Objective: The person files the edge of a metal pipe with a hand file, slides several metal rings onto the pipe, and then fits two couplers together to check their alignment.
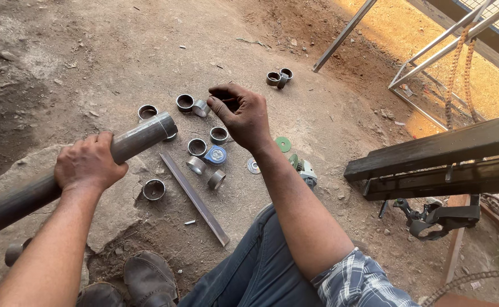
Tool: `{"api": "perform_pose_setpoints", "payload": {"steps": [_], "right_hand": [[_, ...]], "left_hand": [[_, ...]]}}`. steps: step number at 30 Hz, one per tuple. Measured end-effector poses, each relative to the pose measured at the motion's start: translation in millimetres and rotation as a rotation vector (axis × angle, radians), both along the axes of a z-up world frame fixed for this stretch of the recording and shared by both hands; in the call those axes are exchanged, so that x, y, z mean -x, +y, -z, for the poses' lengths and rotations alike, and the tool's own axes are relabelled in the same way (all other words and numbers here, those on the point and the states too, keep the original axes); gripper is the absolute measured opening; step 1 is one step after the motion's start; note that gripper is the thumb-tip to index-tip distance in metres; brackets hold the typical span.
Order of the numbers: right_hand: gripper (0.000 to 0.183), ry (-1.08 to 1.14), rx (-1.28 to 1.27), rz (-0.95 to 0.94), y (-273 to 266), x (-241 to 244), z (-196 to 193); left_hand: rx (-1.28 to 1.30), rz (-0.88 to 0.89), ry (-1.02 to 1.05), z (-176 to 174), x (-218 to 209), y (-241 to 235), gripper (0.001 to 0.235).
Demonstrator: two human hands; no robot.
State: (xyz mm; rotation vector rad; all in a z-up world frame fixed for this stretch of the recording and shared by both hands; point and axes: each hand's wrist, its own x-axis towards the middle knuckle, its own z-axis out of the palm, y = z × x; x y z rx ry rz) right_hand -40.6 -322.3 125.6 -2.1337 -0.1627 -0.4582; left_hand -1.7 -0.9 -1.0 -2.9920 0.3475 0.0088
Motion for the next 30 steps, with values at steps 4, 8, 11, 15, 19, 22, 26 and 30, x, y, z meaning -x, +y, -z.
{"api": "perform_pose_setpoints", "payload": {"steps": [4, 8, 11, 15, 19, 22, 26, 30], "right_hand": [[0.025, 0.004, -0.007, 0.002, 1, 0, -1], [0.024, 0.002, 0.000, -0.005, 2, 0, -1], [0.024, -0.004, 0.008, -0.017, 3, 0, -1], [0.024, 0.010, 0.007, -0.014, 4, -1, 0], [0.024, 0.009, 0.009, -0.030, 4, -1, 2], [0.024, 0.015, 0.006, -0.039, 5, -1, 3], [0.023, -0.001, 0.037, -0.050, 6, -1, 3], [0.021, 0.050, 0.053, -0.007, 7, -2, 1]], "left_hand": [[0.004, 0.000, -0.003, -2, -1, -1, 0.055], [0.003, 0.002, -0.003, -3, 0, -1, 0.057], [0.014, -0.003, -0.010, -4, 1, -2, 0.060], [0.005, -0.009, 0.010, -5, 0, -2, 0.059], [0.009, -0.001, 0.010, -5, 1, -2, 0.055], [0.006, -0.011, 0.025, -8, 1, -2, 0.054], [0.014, -0.009, 0.037, -12, 1, -2, 0.054], [0.056, -0.014, 0.018, -14, 3, -3, 0.056]]}}
